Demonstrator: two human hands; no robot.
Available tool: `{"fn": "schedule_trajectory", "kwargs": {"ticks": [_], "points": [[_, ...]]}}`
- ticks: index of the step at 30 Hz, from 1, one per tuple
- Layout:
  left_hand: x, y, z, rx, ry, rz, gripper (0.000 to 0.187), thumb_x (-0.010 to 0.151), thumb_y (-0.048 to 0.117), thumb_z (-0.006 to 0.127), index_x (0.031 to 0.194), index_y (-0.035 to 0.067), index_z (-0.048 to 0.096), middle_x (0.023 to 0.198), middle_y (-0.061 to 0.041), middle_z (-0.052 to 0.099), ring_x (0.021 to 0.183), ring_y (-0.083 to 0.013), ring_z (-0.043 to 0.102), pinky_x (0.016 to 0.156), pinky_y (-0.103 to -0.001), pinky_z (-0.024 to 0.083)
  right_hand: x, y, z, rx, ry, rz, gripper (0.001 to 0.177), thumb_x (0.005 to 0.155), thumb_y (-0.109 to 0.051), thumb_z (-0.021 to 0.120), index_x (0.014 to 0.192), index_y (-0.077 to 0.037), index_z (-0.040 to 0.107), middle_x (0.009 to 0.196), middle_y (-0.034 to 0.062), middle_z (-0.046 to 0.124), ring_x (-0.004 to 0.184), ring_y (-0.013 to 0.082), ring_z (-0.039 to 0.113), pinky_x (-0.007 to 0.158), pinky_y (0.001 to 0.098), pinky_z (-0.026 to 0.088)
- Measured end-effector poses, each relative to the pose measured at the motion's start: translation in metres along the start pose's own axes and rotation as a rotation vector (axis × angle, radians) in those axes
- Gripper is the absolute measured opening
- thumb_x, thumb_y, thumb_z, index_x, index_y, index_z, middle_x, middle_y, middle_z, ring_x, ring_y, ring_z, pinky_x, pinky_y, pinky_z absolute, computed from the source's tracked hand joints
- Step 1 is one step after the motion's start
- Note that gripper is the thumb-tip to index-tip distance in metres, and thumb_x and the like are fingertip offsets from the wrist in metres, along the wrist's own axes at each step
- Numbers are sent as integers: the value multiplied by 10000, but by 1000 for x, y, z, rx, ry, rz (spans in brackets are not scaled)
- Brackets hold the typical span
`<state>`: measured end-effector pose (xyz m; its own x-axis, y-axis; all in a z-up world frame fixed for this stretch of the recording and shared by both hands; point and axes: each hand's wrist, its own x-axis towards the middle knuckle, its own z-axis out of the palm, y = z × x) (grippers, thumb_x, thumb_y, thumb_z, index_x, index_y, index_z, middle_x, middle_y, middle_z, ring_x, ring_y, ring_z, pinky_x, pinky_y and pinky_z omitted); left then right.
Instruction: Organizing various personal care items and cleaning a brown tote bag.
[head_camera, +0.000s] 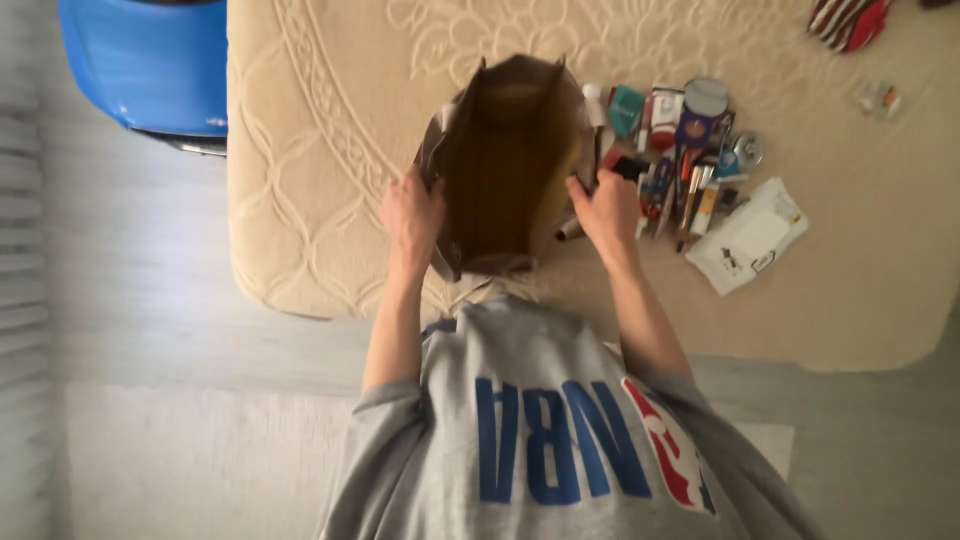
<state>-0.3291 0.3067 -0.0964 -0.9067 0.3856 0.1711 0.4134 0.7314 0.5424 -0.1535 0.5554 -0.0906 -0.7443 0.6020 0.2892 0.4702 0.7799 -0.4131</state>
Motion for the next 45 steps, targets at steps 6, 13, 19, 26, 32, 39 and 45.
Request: {"fn": "schedule_trajectory", "kwargs": {"ticks": [6,13,19,26,32,39,45], "points": [[7,21,-23,2,-14,-3,367,861,250,795,1056,-2,613,772,-200,718,673,-375,717,569,-475,554,1,-51,-56,-58,39,57,407,908,-386,827,877,-17,661,779,210,716,770,463,655,645,549,488],[9,31,-26,-24,48,82,323,892,214,771,1062,-1,600,760,-165,729,599,-337,709,522,-434,542,29,-100,-92,100,363,-135,380,976,-118,820,818,29,508,837,219,588,780,398,624,699,478,478],[5,39,-24,-81,-20,37,223,927,187,710,1040,22,611,801,-160,730,651,-352,722,548,-472,553,64,-51,102,495,-320,80,227,972,-18,610,1197,-47,625,933,137,767,874,262,775,802,400,607],[5,41,-17,-84,-7,45,214,877,180,731,986,33,619,804,-183,728,708,-418,706,606,-520,538,98,69,318,77,-591,471,389,939,-384,668,1194,-95,718,1202,165,693,1137,339,654,996,433,541],[6,41,-26,-159,-11,19,198,898,173,727,963,34,601,835,-165,735,720,-407,711,607,-499,542,58,102,333,36,-413,447,372,1063,-323,449,1167,-37,663,1256,245,672,1196,429,621,1046,497,503],[10,42,-32,-175,-46,-24,199,914,181,726,958,33,599,821,-161,731,688,-397,706,589,-488,534,48,154,368,-190,-391,16,371,1031,-255,382,1116,-32,666,1196,289,633,1108,479,574,991,550,462],[12,37,-26,-176,-32,-32,197,921,178,722,939,33,590,796,-155,728,674,-393,703,590,-493,533,56,107,309,-99,-406,53,425,1068,-307,337,1097,-46,671,1159,307,623,1068,495,558,975,572,442]]}}
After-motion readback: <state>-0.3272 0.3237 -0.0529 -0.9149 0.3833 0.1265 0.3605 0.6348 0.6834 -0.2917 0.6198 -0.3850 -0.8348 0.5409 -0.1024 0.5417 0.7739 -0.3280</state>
